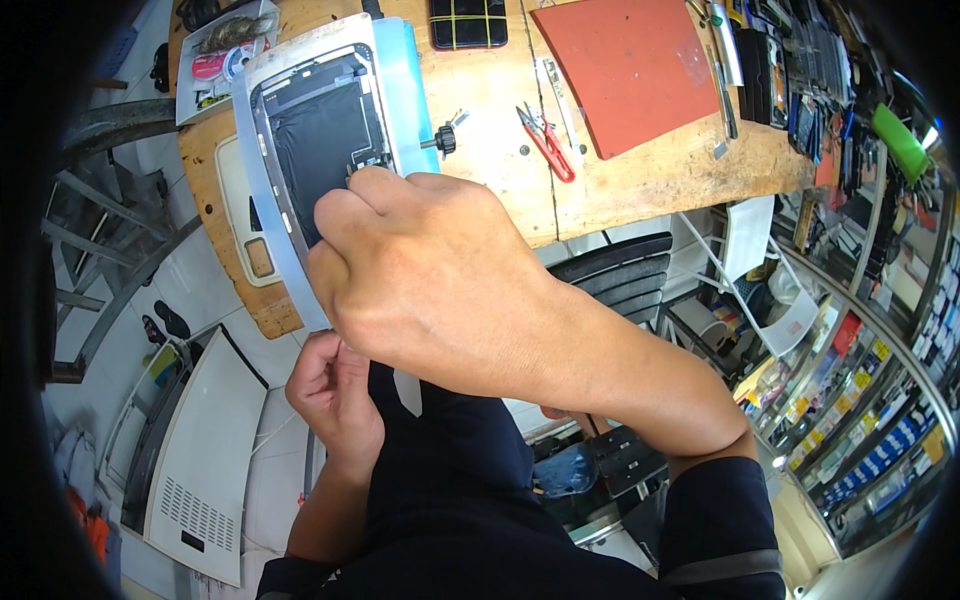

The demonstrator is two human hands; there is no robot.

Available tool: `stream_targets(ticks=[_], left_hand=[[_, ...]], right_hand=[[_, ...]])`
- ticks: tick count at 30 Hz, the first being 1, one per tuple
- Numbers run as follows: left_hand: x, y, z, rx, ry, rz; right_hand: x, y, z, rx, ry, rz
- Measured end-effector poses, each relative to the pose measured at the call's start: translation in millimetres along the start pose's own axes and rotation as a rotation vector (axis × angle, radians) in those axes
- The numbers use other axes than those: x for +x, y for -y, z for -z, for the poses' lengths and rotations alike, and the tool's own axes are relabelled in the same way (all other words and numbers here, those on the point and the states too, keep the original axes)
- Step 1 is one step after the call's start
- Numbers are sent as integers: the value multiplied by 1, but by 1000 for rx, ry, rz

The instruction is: The person works on a disassembled smartphone held in a blue fixture, applying liquid from a small bottle and using a red-handled tool to adjust internal components. The person repeatedly wipes and presses areas around the screen and battery while another person works nearby.

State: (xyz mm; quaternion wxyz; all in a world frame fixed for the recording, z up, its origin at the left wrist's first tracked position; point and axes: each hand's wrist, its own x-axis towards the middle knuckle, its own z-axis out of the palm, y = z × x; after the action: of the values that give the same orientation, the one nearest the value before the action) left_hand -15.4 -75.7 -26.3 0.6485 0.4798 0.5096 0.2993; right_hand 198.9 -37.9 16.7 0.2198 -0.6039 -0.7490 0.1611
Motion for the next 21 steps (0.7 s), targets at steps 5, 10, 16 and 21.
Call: stream_targets(ticks=[5, 10, 16, 21], left_hand=[[2, -2, 4, 24, 17, -20], [4, 0, 7, 20, 16, -51], [6, -1, 14, 46, 12, -69], [10, -3, 22, 55, 8, -39]], right_hand=[[0, 1, -2, -1, -12, 1], [0, 3, -4, -2, -25, 1], [-1, 7, -5, 27, -1, -39], [-1, 10, -9, 52, -33, -61]])
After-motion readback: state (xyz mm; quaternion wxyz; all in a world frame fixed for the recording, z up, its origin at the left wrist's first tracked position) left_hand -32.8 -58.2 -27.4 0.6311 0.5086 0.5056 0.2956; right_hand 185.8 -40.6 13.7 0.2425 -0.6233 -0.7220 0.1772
